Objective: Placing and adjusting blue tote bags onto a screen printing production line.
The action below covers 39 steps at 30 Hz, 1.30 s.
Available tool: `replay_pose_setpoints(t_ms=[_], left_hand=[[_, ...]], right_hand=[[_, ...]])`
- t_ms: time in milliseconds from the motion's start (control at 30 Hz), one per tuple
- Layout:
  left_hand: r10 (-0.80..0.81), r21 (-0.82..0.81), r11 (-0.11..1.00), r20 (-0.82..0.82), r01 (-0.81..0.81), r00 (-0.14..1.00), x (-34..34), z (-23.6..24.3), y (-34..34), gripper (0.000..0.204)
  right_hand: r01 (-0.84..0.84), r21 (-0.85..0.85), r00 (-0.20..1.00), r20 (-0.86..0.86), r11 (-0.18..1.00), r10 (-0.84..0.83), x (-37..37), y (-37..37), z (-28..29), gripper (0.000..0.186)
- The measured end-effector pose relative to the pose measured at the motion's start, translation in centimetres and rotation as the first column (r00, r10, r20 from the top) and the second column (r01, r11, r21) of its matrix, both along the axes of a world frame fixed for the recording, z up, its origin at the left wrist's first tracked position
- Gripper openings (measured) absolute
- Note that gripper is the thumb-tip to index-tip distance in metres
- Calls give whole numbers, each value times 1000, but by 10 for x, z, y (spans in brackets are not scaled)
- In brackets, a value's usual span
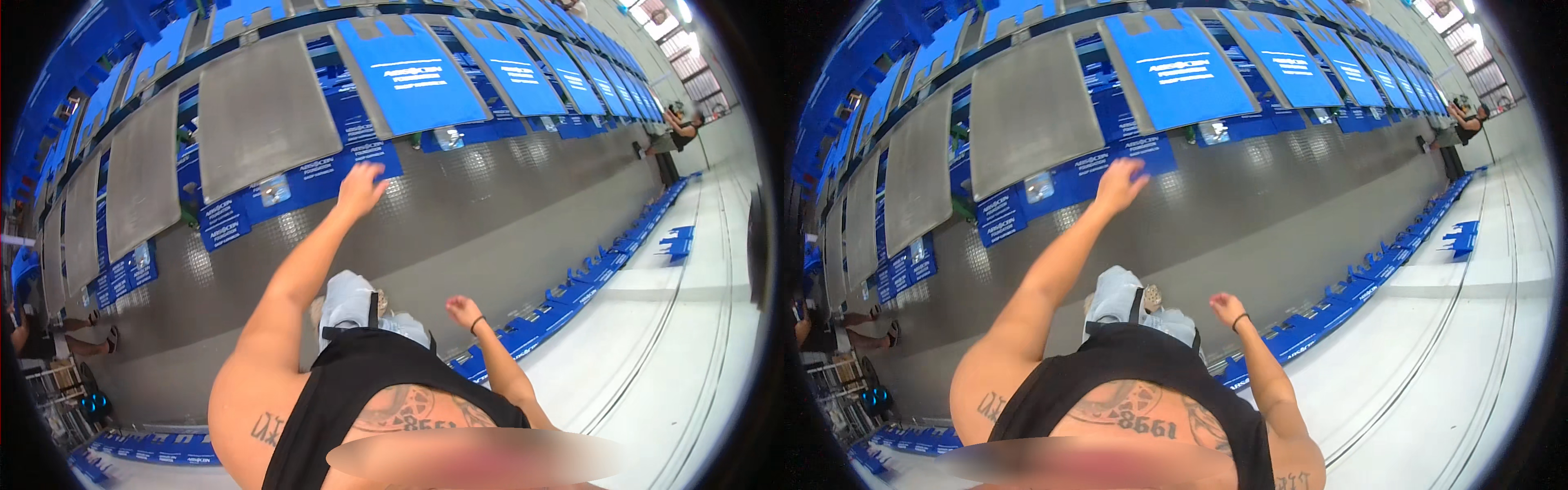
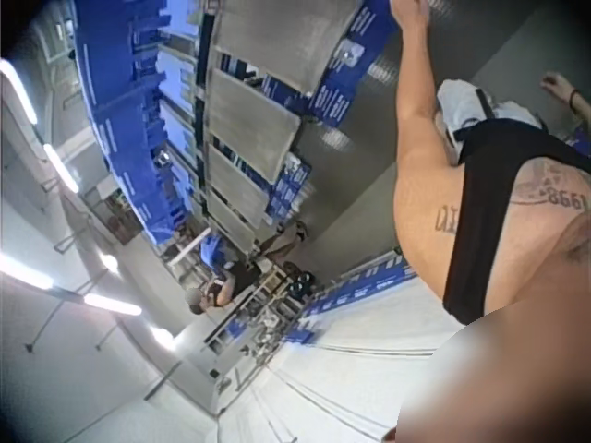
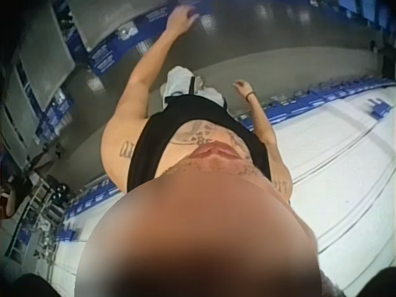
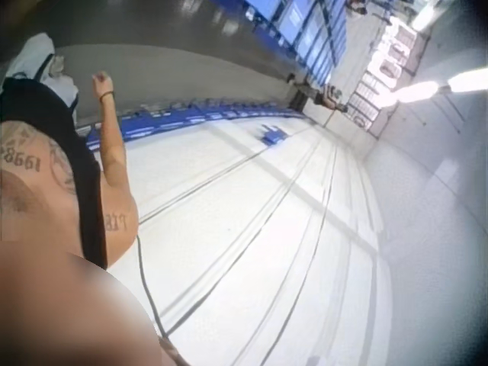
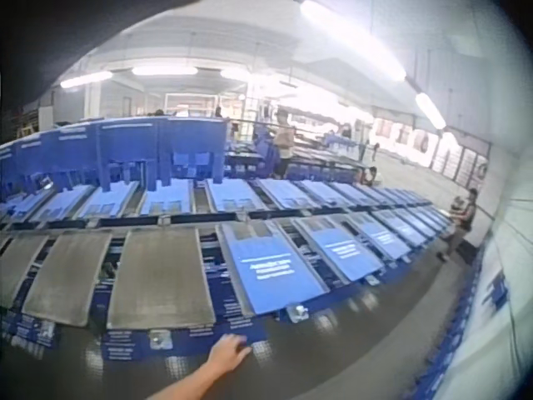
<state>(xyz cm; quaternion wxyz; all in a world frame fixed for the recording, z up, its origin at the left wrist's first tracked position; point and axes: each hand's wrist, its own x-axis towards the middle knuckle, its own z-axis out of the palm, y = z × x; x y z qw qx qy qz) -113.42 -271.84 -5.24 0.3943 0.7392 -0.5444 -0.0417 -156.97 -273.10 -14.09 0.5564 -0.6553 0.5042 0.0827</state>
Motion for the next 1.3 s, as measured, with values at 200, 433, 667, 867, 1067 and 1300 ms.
replay_pose_setpoints(t_ms=[200,433,667,867,1067,1300], left_hand=[[117,124,978,349,-170,930,29,19,-163,52],[-172,273,959,337,79,926,73,13,-183,28],[207,-99,972,-54,-211,977,82,66,-202,14],[424,124,854,-728,-504,538,73,41,-209,29],[293,251,678,-954,-691,-59,69,23,-206,55],[126,110,784,-992,-611,-17,77,73,-210,49]], right_hand=[[72,9,943,326,997,-71,85,-83,100,24],[-113,157,882,470,981,27,158,-197,125,24],[237,781,597,353,579,-721,286,-385,150,92],[327,667,758,238,669,-608,317,-510,96,70],[212,805,792,190,554,-580,338,-529,128,53],[-70,460,918,376,885,-123,339,-552,152,29]])
